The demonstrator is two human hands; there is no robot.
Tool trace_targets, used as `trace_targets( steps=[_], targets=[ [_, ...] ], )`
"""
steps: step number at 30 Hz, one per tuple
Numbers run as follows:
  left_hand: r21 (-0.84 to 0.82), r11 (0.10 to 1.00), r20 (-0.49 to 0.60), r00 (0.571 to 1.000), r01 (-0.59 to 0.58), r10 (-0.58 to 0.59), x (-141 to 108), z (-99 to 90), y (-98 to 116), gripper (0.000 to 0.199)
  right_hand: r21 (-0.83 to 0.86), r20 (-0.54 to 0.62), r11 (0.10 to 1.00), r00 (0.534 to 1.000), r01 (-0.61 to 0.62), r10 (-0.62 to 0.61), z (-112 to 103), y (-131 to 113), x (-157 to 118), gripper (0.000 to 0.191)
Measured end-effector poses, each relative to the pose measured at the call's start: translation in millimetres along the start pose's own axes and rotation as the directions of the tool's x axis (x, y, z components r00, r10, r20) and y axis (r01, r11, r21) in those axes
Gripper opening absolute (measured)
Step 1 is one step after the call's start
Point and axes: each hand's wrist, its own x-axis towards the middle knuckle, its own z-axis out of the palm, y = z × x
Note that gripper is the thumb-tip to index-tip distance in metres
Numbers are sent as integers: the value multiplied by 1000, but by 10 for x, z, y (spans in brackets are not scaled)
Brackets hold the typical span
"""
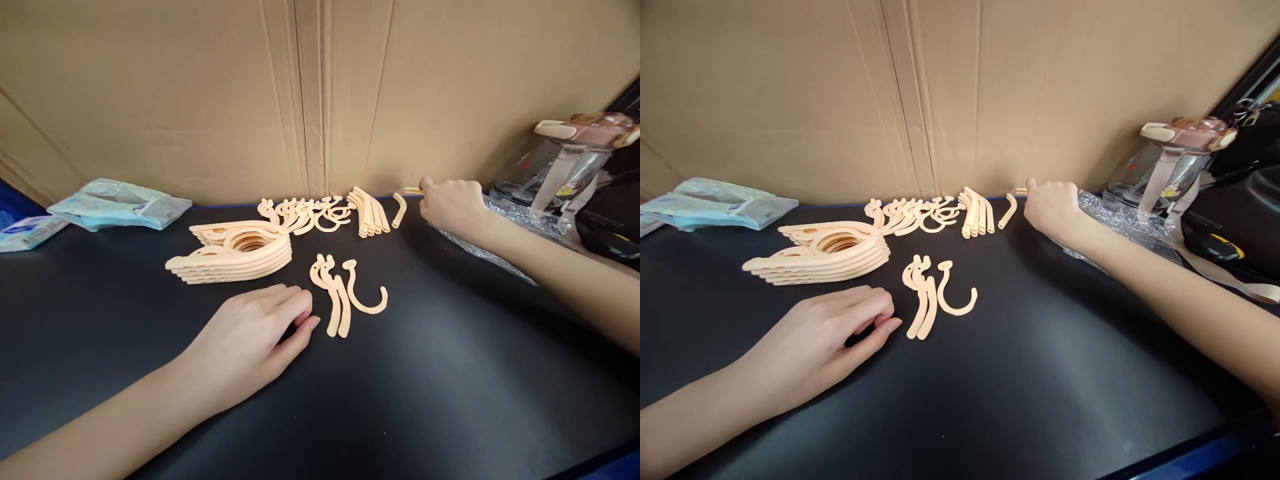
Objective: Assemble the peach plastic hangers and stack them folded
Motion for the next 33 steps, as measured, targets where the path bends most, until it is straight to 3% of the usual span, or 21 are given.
trace_targets(
  steps=[6, 14, 22, 33],
  targets=[
    [-9, 1000, -6, 1000, 2, -2, -2, 10, -4, 25, -13, 107, 998, 992, 67, -66, -4, -60, 50, 32],
    [-17, 1000, -3, 1000, 0, 0, -13, 4, -1, 25, 22, 77, 999, 996, 38, -40, 39, -89, 133, 50],
    [-13, 1000, -1, 1000, 2, -2, -1, 13, -3, 25, 98, 148, 990, 983, 98, -112, 32, 30, 189, 43],
    [-2, 1000, -9, 1000, -1, 1, 9, 1, -1, 25, 181, 146, 949, 947, 258, -285, -134, 44, -396, 33]
  ],
)
